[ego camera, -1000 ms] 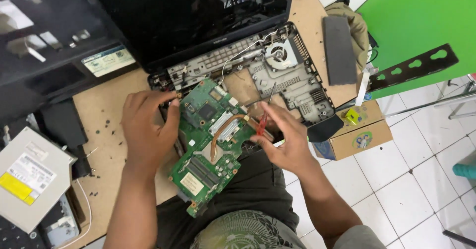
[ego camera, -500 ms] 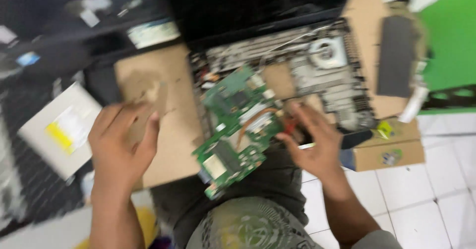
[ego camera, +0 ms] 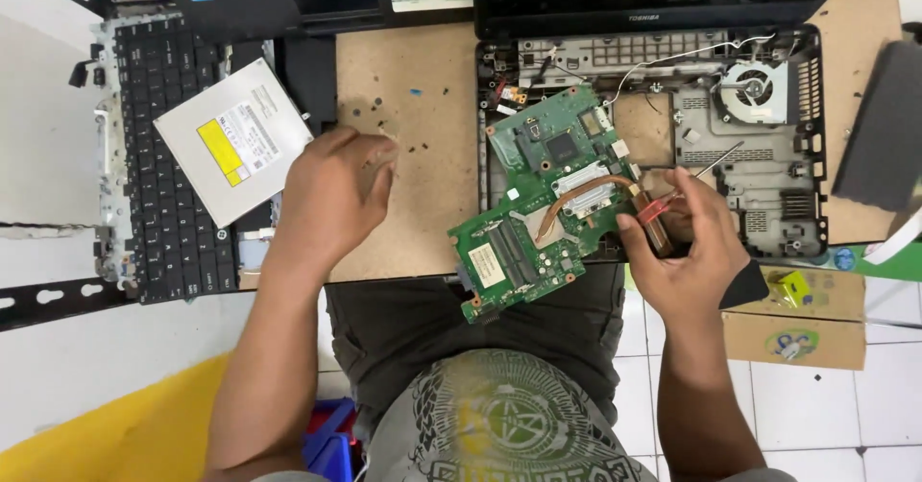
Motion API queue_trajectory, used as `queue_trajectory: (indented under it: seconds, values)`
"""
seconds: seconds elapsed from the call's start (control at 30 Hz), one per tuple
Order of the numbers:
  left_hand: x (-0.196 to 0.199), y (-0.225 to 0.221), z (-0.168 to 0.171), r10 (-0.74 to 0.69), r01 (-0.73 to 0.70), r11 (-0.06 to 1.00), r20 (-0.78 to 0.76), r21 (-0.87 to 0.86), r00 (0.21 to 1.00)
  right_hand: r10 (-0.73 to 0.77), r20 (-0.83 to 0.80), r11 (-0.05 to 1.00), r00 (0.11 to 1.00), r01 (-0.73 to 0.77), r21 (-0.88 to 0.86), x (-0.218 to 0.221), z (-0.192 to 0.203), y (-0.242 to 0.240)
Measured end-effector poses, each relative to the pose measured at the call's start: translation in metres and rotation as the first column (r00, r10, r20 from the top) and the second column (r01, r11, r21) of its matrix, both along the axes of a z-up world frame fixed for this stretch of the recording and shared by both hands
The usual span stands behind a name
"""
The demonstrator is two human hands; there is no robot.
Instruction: Repairing a laptop by inspecting and manipulating the motherboard and internal components using a screwdriver.
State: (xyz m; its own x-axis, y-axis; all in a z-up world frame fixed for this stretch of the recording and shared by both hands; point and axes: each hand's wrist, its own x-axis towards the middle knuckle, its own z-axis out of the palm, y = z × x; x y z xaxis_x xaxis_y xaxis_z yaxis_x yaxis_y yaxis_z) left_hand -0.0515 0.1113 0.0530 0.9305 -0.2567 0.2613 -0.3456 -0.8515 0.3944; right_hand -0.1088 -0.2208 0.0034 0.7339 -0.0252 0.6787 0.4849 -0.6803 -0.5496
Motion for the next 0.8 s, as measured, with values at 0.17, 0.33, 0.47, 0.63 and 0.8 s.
queue_trajectory:
  seconds: [0.17,0.33,0.47,0.63,0.8]
  values:
    - [0.011,0.006,0.002,0.040,-0.036,0.999,-0.087,0.039,0.995,-0.029,0.031,0.998,0.999,0.031,-0.046,0.001,0.000,0.002]
    - [0.020,0.005,-0.014,0.076,-0.060,0.993,-0.160,0.105,0.984,-0.044,0.034,0.997,0.998,0.046,-0.061,0.002,-0.001,0.003]
    - [0.027,-0.006,-0.014,0.030,0.002,0.991,-0.234,0.135,0.972,-0.062,0.047,0.995,0.997,0.065,-0.071,0.002,-0.005,0.002]
    - [0.033,-0.015,-0.020,0.039,-0.007,0.992,-0.254,0.128,0.966,-0.078,0.032,0.993,0.996,0.081,-0.084,0.000,-0.002,0.003]
    - [0.030,-0.023,-0.011,0.042,-0.009,0.993,-0.275,0.119,0.960,-0.094,0.009,0.991,0.995,0.095,-0.098,-0.001,0.003,0.005]
